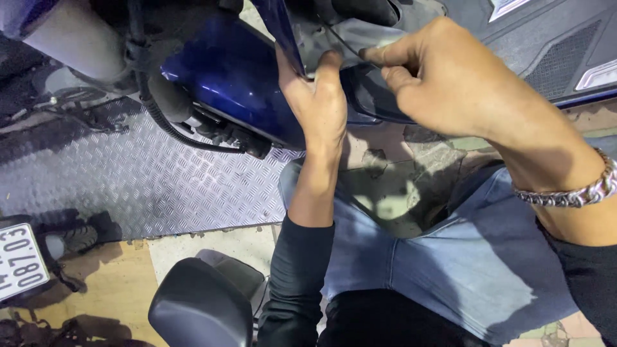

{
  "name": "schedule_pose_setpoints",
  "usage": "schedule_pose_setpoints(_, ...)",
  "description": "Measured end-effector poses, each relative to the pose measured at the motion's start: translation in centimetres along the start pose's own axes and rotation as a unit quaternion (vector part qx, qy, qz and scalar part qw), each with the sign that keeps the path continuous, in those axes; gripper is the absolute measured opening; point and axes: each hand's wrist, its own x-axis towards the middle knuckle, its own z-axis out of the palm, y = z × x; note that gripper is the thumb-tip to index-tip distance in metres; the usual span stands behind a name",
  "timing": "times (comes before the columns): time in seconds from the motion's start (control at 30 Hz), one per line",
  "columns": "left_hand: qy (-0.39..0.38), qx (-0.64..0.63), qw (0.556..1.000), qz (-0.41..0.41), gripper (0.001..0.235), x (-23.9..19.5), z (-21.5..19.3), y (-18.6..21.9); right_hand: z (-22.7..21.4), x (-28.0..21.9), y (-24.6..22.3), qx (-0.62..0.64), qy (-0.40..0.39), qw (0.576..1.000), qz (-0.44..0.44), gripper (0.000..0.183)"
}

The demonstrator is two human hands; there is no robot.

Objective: The person uses a screwdriver to remove screws from the side panel of a blue scooter. They detach the panel and place it on the floor, then proceed to remove screws from the floor mat area.

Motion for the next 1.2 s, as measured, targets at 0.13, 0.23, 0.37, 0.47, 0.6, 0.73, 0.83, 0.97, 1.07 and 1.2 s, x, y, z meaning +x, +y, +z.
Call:
schedule_pose_setpoints(0.13, 0.019, 0.047, 0.999, -0.014, 0.049, 0.0, 0.2, 0.4, 1.2, -0.9, -1.4, 0.014, 0.029, 0.999, -0.015, 0.046)
schedule_pose_setpoints(0.23, 0.026, 0.07, 0.997, -0.014, 0.046, -0.2, -0.1, 0.5, 4.6, -1.3, -2.8, -0.105, 0.064, 0.992, 0.04, 0.05)
schedule_pose_setpoints(0.37, 0.009, 0.045, 0.999, -0.007, 0.04, -0.2, -0.4, 0.9, 6.1, -1.3, -4.4, -0.183, 0.007, 0.98, 0.084, 0.057)
schedule_pose_setpoints(0.47, 0.009, 0.034, 0.999, 0.008, 0.041, 0.1, -0.2, 0.3, 3.8, -2.3, -4.1, -0.069, 0.084, 0.993, 0.051, 0.043)
schedule_pose_setpoints(0.6, -0.002, 0.002, 1.0, -0.014, 0.056, 0.6, -1.6, -1.7, 4.7, -3.6, -2.7, -0.035, 0.098, 0.994, 0.024, 0.063)
schedule_pose_setpoints(0.73, 0.003, -0.011, 1.0, -0.027, 0.049, 0.5, -1.1, -0.7, 5.9, -3.4, -1.7, -0.006, 0.138, 0.99, -0.009, 0.056)
schedule_pose_setpoints(0.83, 0.009, -0.016, 0.999, -0.03, 0.05, 0.5, -1.2, -1.0, 7.1, -2.9, -0.9, -0.017, 0.171, 0.985, -0.031, 0.054)
schedule_pose_setpoints(0.97, 0.007, -0.018, 0.999, -0.036, 0.05, 0.6, -1.3, -1.3, 8.2, -2.4, 0.3, -0.01, 0.208, 0.975, -0.081, 0.052)
schedule_pose_setpoints(1.07, -0.001, -0.02, 1.0, -0.017, 0.051, 0.5, -1.2, -1.1, 8.4, -2.4, 0.5, 0.011, 0.213, 0.973, -0.093, 0.052)
schedule_pose_setpoints(1.2, -0.005, -0.014, 1.0, -0.019, 0.048, 0.5, -1.2, -0.8, 8.8, -2.3, 0.7, 0.015, 0.215, 0.972, -0.094, 0.052)
